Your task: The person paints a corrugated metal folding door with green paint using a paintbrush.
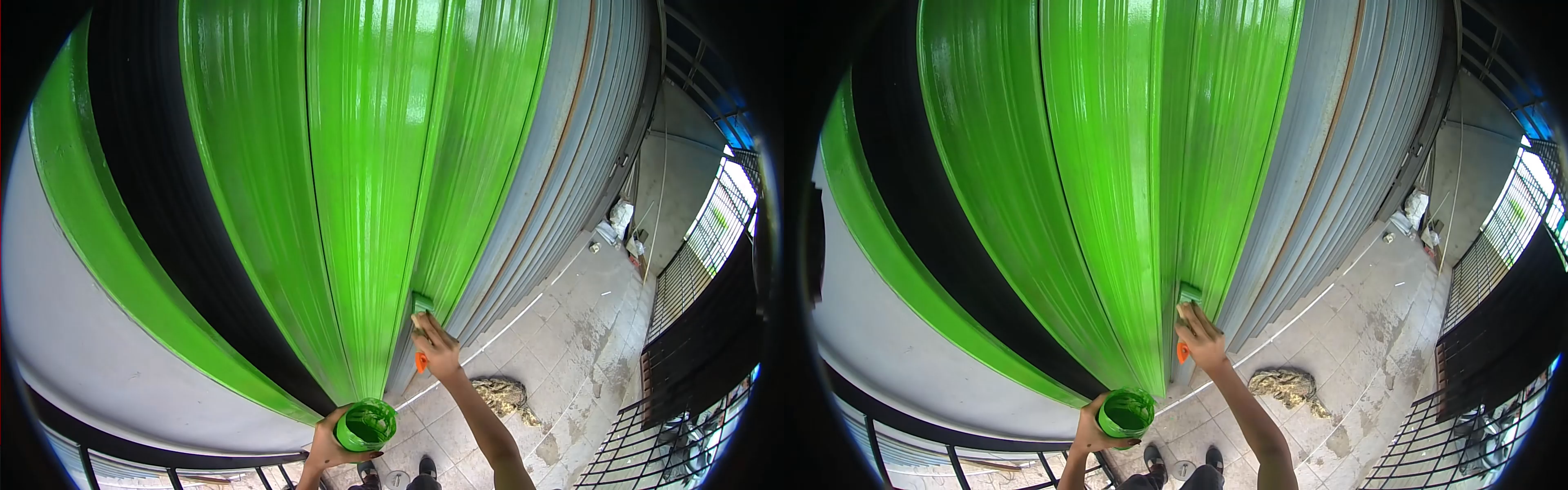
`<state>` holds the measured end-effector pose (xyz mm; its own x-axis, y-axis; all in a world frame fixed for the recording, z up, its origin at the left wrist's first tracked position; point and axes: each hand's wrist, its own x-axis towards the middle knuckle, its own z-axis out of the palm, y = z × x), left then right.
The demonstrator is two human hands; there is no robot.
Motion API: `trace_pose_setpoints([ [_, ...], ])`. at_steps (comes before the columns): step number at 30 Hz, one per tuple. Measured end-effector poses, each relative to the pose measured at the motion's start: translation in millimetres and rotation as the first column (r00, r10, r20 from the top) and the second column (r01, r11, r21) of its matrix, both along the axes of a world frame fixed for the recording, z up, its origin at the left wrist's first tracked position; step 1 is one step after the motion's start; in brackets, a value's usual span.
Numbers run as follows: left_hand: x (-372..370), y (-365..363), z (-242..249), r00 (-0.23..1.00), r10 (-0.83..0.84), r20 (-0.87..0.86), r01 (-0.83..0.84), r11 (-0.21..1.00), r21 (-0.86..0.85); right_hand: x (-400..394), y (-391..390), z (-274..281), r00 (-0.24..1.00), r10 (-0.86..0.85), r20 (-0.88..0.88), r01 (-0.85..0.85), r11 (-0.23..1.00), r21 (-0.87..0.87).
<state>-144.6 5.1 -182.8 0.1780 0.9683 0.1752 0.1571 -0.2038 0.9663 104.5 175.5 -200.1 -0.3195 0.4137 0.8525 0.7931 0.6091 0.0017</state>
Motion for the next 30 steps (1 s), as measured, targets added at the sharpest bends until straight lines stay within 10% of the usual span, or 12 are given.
trace_pose_setpoints([
  [5, -1, 0, 2, 1.000, 0.006, 0.011, -0.006, 1.000, -0.006, -5, -9, -26, 0.997, -0.055, 0.046, 0.054, 0.998, 0.025],
  [13, -3, 0, -3, 1.000, -0.005, 0.010, 0.006, 0.999, -0.035, 5, -4, -170, 0.986, 0.083, 0.144, 0.002, 0.859, -0.513],
  [23, -2, 4, -3, 0.999, -0.011, 0.039, 0.013, 0.999, -0.043, 9, -16, 33, 0.998, -0.055, 0.026, 0.048, 0.975, 0.216],
  [30, -1, 1, -6, 1.000, -0.012, 0.016, 0.013, 0.998, -0.054, 3, -4, -41, 0.989, -0.109, 0.095, 0.115, 0.991, -0.065],
])
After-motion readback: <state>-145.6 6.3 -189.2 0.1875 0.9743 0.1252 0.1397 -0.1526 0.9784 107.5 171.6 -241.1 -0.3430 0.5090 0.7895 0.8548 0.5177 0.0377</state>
